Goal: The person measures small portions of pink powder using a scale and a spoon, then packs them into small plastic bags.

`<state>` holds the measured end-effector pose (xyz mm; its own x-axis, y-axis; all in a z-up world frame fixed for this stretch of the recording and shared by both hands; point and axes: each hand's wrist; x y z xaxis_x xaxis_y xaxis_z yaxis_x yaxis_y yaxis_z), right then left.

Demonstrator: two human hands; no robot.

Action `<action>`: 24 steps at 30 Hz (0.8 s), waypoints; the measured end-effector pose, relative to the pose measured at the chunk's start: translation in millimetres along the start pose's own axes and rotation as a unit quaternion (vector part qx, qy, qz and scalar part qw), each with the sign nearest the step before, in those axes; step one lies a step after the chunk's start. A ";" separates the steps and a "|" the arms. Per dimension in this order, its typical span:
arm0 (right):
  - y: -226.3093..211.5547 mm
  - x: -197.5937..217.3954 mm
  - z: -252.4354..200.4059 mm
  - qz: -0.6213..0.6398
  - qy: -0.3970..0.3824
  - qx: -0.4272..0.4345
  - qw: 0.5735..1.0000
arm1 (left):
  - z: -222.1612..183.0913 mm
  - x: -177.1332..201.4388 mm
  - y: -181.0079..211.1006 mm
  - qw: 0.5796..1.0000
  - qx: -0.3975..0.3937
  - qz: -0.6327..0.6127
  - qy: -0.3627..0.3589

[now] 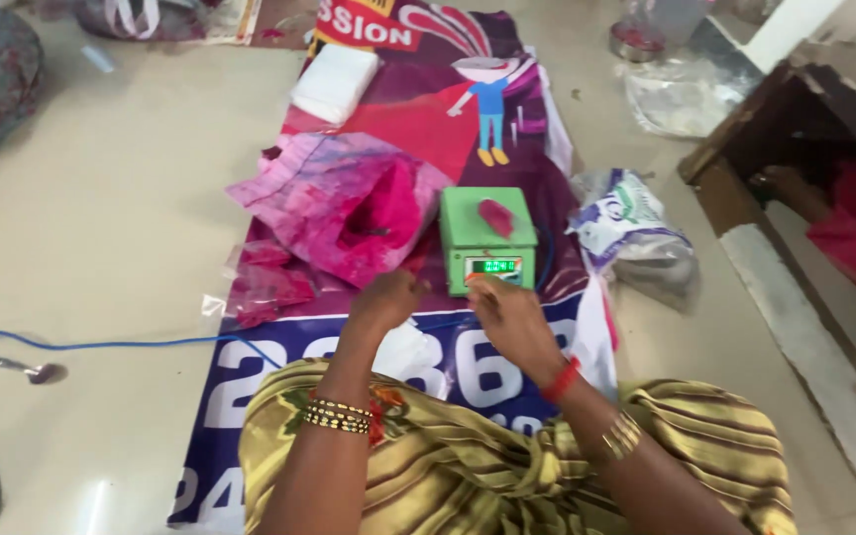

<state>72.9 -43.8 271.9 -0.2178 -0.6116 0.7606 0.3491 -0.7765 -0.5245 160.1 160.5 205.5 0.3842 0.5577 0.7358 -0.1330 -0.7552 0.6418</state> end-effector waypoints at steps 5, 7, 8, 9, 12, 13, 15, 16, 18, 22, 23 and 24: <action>33.5 -125.7 93.2 0.035 -0.020 0.028 0.999 | -1.1 -2.3 -47.7 0.979 0.066 -0.076 0.179; 50.3 -164.8 121.0 0.026 -0.006 0.016 1.000 | -8.0 -1.5 -43.6 0.976 0.095 -0.104 0.168; 60.1 -185.6 134.0 0.006 0.006 0.020 1.000 | -9.6 0.8 -42.9 0.975 0.114 -0.118 0.151; 70.5 -206.0 146.6 -0.015 0.018 0.025 0.999 | -11.2 2.9 -41.9 0.973 0.132 -0.131 0.134; 67.6 -226.3 159.9 -0.018 0.028 0.017 0.999 | -4.8 -4.3 -51.4 0.972 0.124 -0.144 0.136; 68.1 -226.9 162.2 -0.019 0.026 0.015 0.999 | -3.8 -4.0 -49.9 0.972 0.125 -0.145 0.134; 65.2 -231.8 165.9 -0.026 0.015 -0.007 1.000 | -5.4 -2.8 -49.6 0.972 0.137 -0.153 0.110; 66.2 -233.7 167.6 -0.023 0.012 -0.007 1.000 | -5.1 -3.4 -49.5 0.972 0.142 -0.153 0.110; 68.6 -235.4 172.4 -0.074 0.008 0.013 0.997 | -3.6 -4.0 -47.7 0.973 0.147 -0.148 0.097; 26.7 -187.2 163.9 -0.089 0.036 0.077 0.992 | -2.2 -6.7 -50.8 0.974 0.136 -0.150 0.101; 23.2 -181.6 159.7 -0.093 0.043 0.100 0.990 | -2.6 -6.8 -51.0 0.974 0.138 -0.150 0.101; 19.7 -174.9 155.9 -0.096 0.052 0.123 0.986 | -2.8 -6.1 -50.3 0.974 0.139 -0.149 0.101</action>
<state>259.9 71.4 188.2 -0.3891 -0.4787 0.7871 0.5004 -0.8272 -0.2556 161.9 196.0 169.3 0.1769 0.8017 0.5710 0.2209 -0.5977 0.7707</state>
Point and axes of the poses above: each hand's wrist, its own z-axis towards the middle knuckle, its own x-axis out of the back of the hand, y = z × x, and after that the axes turned 6 degrees about -z, right-handed
